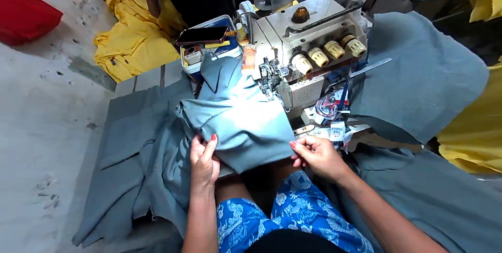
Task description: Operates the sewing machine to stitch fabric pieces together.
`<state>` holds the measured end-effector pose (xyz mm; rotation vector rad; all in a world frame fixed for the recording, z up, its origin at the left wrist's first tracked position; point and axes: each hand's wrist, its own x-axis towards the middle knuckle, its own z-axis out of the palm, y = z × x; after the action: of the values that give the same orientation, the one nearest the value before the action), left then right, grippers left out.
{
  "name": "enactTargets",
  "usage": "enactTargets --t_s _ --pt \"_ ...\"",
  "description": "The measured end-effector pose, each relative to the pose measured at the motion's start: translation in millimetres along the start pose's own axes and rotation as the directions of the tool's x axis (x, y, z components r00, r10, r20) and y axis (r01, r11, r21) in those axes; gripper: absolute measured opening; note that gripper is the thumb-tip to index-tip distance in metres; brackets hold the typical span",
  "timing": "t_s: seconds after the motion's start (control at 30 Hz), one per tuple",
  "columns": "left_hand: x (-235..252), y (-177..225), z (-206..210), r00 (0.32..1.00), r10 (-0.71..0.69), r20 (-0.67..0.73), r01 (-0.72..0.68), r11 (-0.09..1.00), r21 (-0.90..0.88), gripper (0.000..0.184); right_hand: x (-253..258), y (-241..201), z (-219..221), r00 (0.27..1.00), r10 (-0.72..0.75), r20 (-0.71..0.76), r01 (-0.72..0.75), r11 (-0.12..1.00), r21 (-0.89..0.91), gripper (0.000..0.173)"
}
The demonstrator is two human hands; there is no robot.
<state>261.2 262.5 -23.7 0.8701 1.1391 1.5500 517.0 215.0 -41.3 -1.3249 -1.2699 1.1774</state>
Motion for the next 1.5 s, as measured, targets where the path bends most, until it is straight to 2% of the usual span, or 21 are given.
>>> enactTargets --t_s 0.1,0.17,0.3,0.37,0.4,0.43,0.47,0.53,0.57,0.6,0.67,0.77,0.83,0.9,1.03,1.1,1.17,1.27,1.37,1.5 --pt "-0.5 10.3 2.5 0.976 0.215 0.03 -0.216 0.974 0.061 0.043 -16.1 -13.5 4.2 0.992 -0.118 -0.048 0.116 0.992 -0.045 0.017" --pt "3.1 11.0 4.6 0.953 0.302 0.039 -0.304 0.946 0.113 0.04 -19.3 -13.7 7.1 0.989 -0.128 -0.07 0.126 0.991 -0.038 0.017" --pt "25.2 11.6 11.2 0.939 0.342 0.035 -0.339 0.907 0.251 0.043 -4.5 -9.9 17.3 0.99 -0.084 -0.116 0.082 0.996 -0.025 0.018" --pt "37.4 12.7 14.4 0.93 0.367 -0.012 -0.331 0.852 0.406 0.052 8.3 -12.9 20.2 0.992 -0.039 -0.119 0.037 0.999 -0.019 0.017" --pt "41.1 13.2 17.5 0.902 0.43 -0.039 -0.34 0.764 0.548 0.058 15.4 -14.5 21.1 0.993 -0.015 -0.114 0.015 1.0 -0.002 0.017" --pt "40.4 14.2 22.4 0.851 0.524 -0.03 -0.352 0.611 0.709 0.065 22.3 -15.9 21.7 0.993 0.003 -0.114 -0.001 1.0 0.022 0.016" --pt "33.6 15.9 28.6 0.788 0.614 0.039 -0.381 0.436 0.815 0.067 27.4 -17.3 21.8 0.993 0.015 -0.114 -0.011 0.999 0.043 0.017" --pt "6.8 12.0 44.9 0.638 0.708 0.304 -0.553 0.147 0.82 0.059 30.6 -20.8 22.0 0.993 0.022 -0.113 -0.013 0.997 0.074 0.017" --pt "-10.7 3.8 53.4 0.578 0.681 0.449 -0.656 0.061 0.752 0.058 29.5 -21.6 22.5 0.993 0.008 -0.117 0.001 0.997 0.075 0.017" --pt "-23.9 -8.9 60.2 0.507 0.639 0.579 -0.748 -0.008 0.663 0.053 27.4 -21.9 23.2 0.992 -0.014 -0.125 0.023 0.998 0.067 0.018" --pt "-30.2 -34.3 69.6 0.432 0.519 0.737 -0.834 -0.08 0.545 0.044 24.7 -21.2 24.5 0.984 -0.089 -0.157 0.094 0.995 0.028 0.018" --pt "-9.2 -50.5 73.1 0.358 0.525 0.772 -0.862 -0.132 0.49 0.029 23.9 -23.2 26.2 0.974 -0.108 -0.197 0.111 0.994 0.006 0.018" --pt "-0.1 -38.4 73.7 0.35 0.52 0.779 -0.861 -0.149 0.487 0.027 28.2 -25.0 27.1 0.973 -0.089 -0.213 0.09 0.996 -0.005 0.017" --pt "10.0 -18.6 74.3 0.344 0.452 0.823 -0.872 -0.173 0.459 0.029 39.2 -28.2 27.1 0.971 -0.072 -0.228 0.069 0.997 -0.022 0.019" --pt "47.5 10.5 71.7 0.375 0.224 0.9 -0.914 -0.074 0.399 0.038 56.2 -33.6 27.6 0.961 -0.067 -0.268 0.053 0.997 -0.057 0.021" --pt "67.2 13.7 70.4 0.428 0.151 0.891 -0.9 -0.02 0.436 0.038 57.0 -31.9 28.0 0.958 -0.083 -0.273 0.067 0.995 -0.067 0.02" --pt "75.6 16.8 72.7 0.516 0.088 0.852 -0.856 0.031 0.516 0.041 56.2 -28.5 28.1 0.959 -0.078 -0.273 0.068 0.997 -0.045 0.022" --pt "72.2 13.9 74.0 0.575 0.167 0.801 -0.816 0.045 0.577 0.043 53.1 -25.5 28.5 0.966 -0.054 -0.254 0.053 0.999 -0.012 0.023" --pt "51.3 5.2 68.3 0.566 0.324 0.758 -0.808 0.034 0.588 0.042 46.4 -21.6 30.8 0.98 -0.018 -0.199 0.028 0.998 0.048 0.026" --pt "4.7 -3.4 58.0 0.571 0.439 0.694 -0.76 -0.037 0.649 0.036 39.6 -15.9 38.1 0.993 0.021 -0.117 -0.004 0.99 0.144 0.026"
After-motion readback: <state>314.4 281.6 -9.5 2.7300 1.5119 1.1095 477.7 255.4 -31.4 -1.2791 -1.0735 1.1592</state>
